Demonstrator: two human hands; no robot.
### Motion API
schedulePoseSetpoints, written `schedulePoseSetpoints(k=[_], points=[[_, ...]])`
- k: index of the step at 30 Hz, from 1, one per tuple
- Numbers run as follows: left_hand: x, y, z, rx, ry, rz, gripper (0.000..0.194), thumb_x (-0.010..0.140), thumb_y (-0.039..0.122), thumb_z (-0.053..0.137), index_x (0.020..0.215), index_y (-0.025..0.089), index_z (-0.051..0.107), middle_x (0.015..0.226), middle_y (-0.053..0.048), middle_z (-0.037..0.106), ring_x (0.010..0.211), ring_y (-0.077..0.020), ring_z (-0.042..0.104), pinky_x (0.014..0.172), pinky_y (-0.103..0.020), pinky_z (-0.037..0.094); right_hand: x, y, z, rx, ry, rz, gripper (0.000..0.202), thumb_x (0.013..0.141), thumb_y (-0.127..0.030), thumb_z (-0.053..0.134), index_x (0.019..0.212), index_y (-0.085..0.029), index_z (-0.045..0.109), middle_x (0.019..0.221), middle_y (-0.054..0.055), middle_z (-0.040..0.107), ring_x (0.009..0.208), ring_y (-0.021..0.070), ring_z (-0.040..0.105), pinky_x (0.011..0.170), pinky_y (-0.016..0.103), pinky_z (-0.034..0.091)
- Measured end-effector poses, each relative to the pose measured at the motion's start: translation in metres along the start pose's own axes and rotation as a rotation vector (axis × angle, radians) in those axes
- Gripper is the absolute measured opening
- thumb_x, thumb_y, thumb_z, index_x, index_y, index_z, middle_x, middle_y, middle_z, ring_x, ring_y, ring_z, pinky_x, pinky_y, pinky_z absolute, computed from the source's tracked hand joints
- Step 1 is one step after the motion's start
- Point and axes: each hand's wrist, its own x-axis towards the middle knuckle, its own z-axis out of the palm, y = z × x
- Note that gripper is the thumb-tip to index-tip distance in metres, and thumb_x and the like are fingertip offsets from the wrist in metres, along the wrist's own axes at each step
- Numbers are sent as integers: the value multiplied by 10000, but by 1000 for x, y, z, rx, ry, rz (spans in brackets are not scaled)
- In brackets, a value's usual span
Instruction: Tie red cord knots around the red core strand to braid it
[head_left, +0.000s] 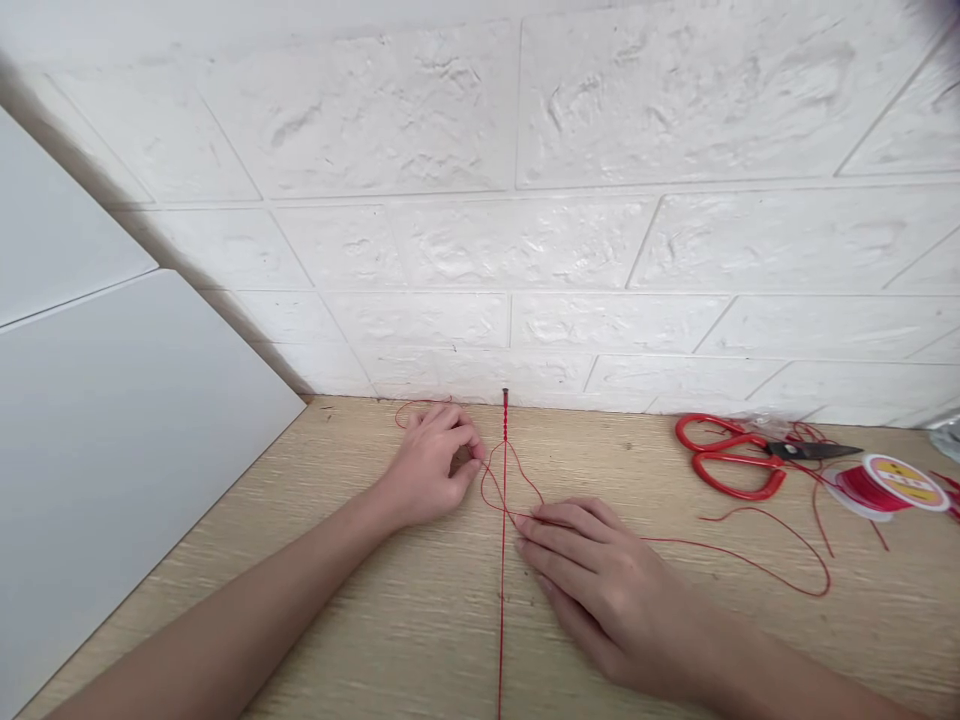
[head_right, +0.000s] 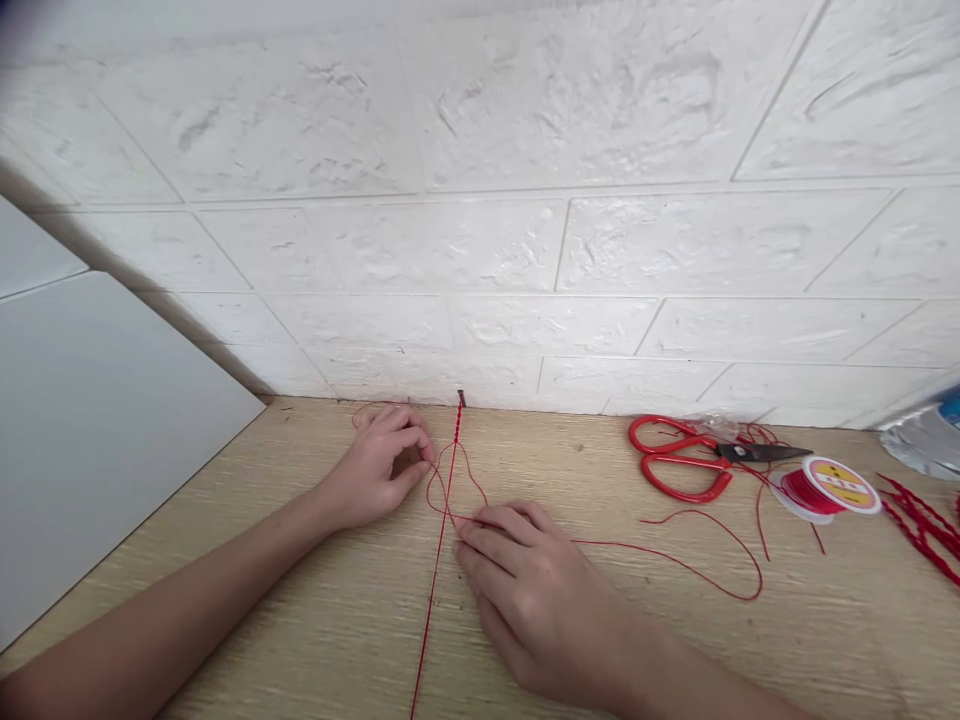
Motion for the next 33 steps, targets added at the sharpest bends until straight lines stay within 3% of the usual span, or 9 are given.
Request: schedulePoseSetpoints(k=[9, 14, 20, 23, 26, 29, 33], points=[[2, -3, 4, 14, 29, -117, 83, 843, 160, 569, 825, 193, 643, 997, -49, 616, 1028, -243, 522, 874, -443, 315, 1, 0, -2, 21, 75, 7, 382, 941, -104, 502, 1311, -161, 580, 1287, 102, 650, 1235, 270, 520, 1079, 486, 398], [1, -7, 6, 25, 62, -129, 76, 831, 166, 582, 809, 197, 648, 983, -47, 635, 1000, -247, 540, 876, -448, 337, -1, 6, 4, 110, 161, 254, 345, 933, -103, 501, 1252, -212, 578, 1167, 115, 623, 1069, 265, 558, 915, 464, 478], [2, -12, 8, 85, 214, -308, 99, 841, 205, 583, 771, 197, 653, 934, -66, 632, 989, -285, 534, 862, -465, 361, 4, 15, 6, 191, 208, 425, 166, 900, -117, 558, 1037, -207, 585, 1003, 79, 590, 967, 244, 558, 840, 413, 481], [1, -9, 5, 3, 197, -206, 74, 866, 234, 590, 905, 214, 650, 1023, -55, 613, 1051, -271, 520, 941, -475, 351, 5, 17, 8, 189, 214, 460, 58, 920, -146, 556, 918, -202, 573, 912, 58, 579, 880, 228, 548, 782, 392, 461], [1, -5, 3, -32, 98, -95, 80, 882, 277, 603, 925, 219, 639, 1116, -56, 586, 1098, -265, 503, 968, -474, 334, 5, 19, 11, 179, 204, 470, 104, 943, -160, 538, 850, -199, 564, 858, 47, 568, 829, 220, 531, 754, 388, 435], [1, -4, 4, -9, 31, -84, 63, 876, 268, 610, 873, 211, 637, 1159, -59, 574, 1121, -273, 503, 952, -473, 329, 3, 20, 12, 186, 203, 472, 128, 953, -144, 515, 845, -198, 558, 854, 45, 571, 827, 219, 524, 752, 386, 423], [2, -7, 7, 10, 43, -115, 90, 848, 158, 573, 884, 211, 636, 1170, -55, 581, 1127, -272, 513, 968, -495, 304, 3, 22, 12, 219, 250, 495, 140, 965, -146, 484, 845, -201, 532, 850, 47, 576, 820, 216, 527, 734, 372, 433]])
